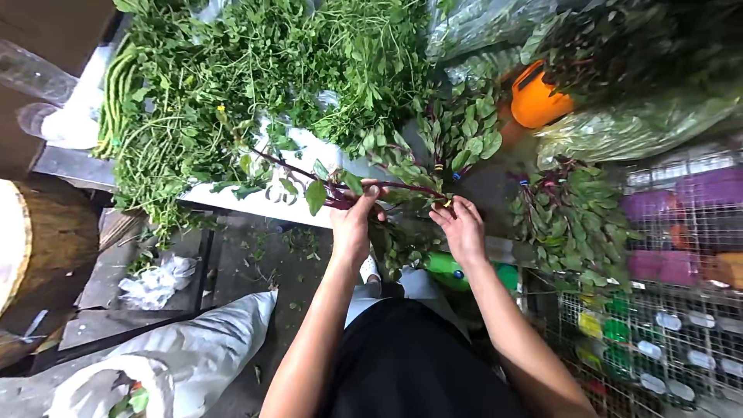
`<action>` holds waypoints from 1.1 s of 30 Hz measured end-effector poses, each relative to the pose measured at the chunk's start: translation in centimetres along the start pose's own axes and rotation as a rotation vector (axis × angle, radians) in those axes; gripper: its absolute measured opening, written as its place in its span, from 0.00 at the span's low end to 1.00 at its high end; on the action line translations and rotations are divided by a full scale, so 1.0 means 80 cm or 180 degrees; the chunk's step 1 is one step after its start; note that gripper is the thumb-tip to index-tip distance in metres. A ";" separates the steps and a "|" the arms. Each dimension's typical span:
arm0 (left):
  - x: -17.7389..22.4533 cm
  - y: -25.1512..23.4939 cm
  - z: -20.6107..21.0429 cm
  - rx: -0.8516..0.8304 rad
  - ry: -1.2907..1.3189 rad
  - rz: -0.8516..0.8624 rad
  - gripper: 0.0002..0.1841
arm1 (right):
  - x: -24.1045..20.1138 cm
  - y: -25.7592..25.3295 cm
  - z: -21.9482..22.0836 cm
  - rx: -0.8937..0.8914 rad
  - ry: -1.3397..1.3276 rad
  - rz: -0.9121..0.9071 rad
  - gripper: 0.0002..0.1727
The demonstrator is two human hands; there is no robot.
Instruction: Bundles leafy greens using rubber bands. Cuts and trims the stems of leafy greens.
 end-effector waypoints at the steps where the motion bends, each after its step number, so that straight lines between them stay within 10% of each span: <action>1: -0.004 -0.005 -0.003 0.0149 -0.0035 -0.0077 0.08 | 0.007 -0.006 -0.014 0.0038 0.0718 -0.0228 0.18; 8: -0.016 -0.015 -0.017 0.0369 0.0011 -0.0256 0.09 | 0.022 -0.031 -0.068 -0.0671 0.4403 -0.0826 0.21; 20: 0.000 -0.014 -0.021 0.0298 -0.0182 -0.0153 0.09 | -0.001 -0.099 -0.066 -0.1993 0.5537 -0.0710 0.28; 33: -0.009 -0.011 0.002 0.0235 -0.0189 -0.0070 0.08 | -0.108 0.007 -0.225 -0.0689 0.4684 0.0330 0.31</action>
Point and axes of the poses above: each hand's wrist, its own y-axis away from the middle knuckle, its own z-axis out of the palm, x = y × z, the point moved 2 cm from there along -y, towards the middle knuckle, and after that the axes turned 6 degrees about y, right-handed, at the moved point
